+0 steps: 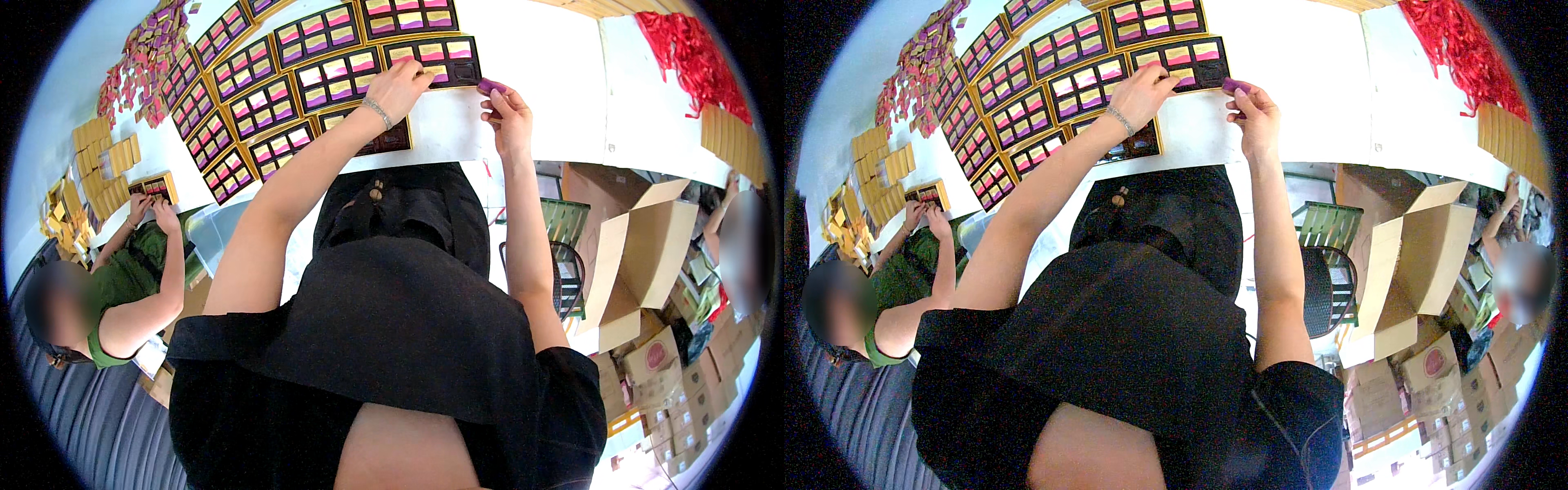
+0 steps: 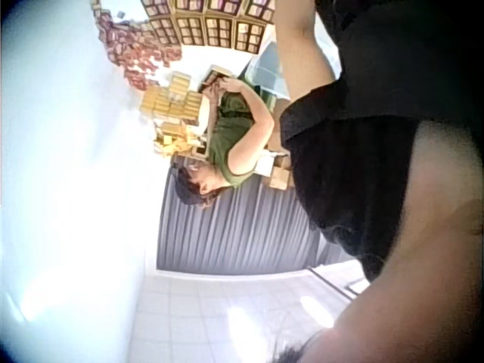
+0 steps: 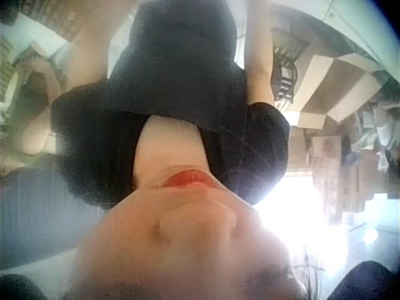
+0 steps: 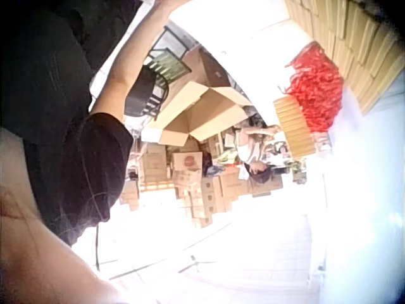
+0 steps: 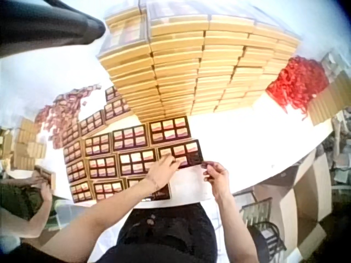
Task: The person places small, colorful rectangular blocks into the compartments of black and gold makeup palettes. They arrange the blocks in rows within the trays and then place clear plastic lids over the filled palettes. The task is performed by hand on a white table.
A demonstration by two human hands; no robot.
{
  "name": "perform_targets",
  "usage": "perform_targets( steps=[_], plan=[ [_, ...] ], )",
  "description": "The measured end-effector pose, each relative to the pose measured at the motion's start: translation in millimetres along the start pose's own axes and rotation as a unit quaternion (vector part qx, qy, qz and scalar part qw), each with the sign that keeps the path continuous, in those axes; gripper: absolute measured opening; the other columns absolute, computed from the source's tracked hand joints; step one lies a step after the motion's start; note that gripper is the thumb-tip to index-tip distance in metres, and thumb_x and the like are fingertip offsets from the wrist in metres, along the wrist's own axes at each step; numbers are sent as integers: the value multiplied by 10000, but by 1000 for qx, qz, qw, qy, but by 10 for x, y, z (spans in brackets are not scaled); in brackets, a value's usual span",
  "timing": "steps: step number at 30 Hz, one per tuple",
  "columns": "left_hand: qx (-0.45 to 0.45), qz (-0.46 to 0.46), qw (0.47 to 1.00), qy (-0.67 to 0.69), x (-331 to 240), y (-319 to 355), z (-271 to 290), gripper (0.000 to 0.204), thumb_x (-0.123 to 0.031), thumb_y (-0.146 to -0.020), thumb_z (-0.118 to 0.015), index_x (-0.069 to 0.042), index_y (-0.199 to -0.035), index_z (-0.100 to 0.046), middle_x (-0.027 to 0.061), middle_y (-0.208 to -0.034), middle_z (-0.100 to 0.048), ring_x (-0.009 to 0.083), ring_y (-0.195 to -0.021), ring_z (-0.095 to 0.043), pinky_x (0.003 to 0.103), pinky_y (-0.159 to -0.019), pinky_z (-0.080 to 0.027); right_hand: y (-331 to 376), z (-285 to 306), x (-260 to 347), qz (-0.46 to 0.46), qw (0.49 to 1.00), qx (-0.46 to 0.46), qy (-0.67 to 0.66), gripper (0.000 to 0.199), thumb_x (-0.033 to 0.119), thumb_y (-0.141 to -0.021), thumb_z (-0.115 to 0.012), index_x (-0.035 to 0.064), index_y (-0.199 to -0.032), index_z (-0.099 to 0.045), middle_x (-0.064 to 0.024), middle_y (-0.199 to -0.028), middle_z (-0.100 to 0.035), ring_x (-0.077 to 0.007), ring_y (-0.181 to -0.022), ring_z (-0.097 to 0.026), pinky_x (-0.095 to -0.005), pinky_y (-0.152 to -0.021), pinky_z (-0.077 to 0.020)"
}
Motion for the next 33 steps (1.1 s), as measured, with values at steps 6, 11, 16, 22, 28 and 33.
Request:
perform_targets(
  steps=[6,11,16,22,28,33],
  plan=[
    [-53,35,995,82,-133,258,95,313,-49,-827,-553,-69,-1139,-575,118,-997,-602,277,-909,-623,351,-720,-543,-110,119,3,16,996,-38,74,126,33,-847,-641,7,-970,-637,-67,-836,-657,-92,-654,-557,-216,-549,-448],
    [-59,248,897,360,120,390,29,329,4,-821,-582,-9,-1146,-529,161,-1000,-663,320,-874,-658,365,-765,-530,-140,61,178,172,973,18,154,114,-21,-819,-648,21,-921,-676,-15,-846,-639,-76,-638,-498,-209,-581,-413],
    [-37,280,903,324,186,451,88,270,-33,-826,-575,-27,-1096,-587,127,-1044,-649,279,-853,-658,369,-750,-531,-74,-43,272,210,952,0,221,103,-26,-822,-646,31,-891,-697,3,-837,-626,-70,-667,-500,-210,-589,-414],
    [14,117,993,-3,7,463,152,364,-59,-842,-491,-121,-1186,-590,64,-1189,-601,246,-854,-651,363,-677,-553,80,-402,468,305,835,-40,457,142,2,-794,-662,98,-881,-721,-34,-836,-627,-121,-647,-550,-261,-595,-461],
    [195,104,975,-35,-174,514,-128,548,-80,-806,-500,-5,-1342,-410,151,-1451,-372,254,-774,-674,380,-638,-557,-254,-451,353,372,722,89,577,163,1,-773,-633,96,-874,-719,-32,-964,-673,-203,-816,-650,-305,-709,-530],
    [175,110,978,-25,-268,496,-29,634,-74,-774,-522,23,-1375,-341,222,-1447,-341,265,-762,-674,380,-590,-554,-184,-518,384,384,642,77,659,325,-60,-808,-552,97,-1059,-686,-27,-1159,-646,-189,-914,-657,-287,-773,-546]
  ],
)
Point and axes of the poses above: each hand's wrist, its own y-axis away from the middle knuckle, its own z-axis out of the back of the hand, x = y × z, the point moved 8 cm from there along -y, towards the middle knuckle
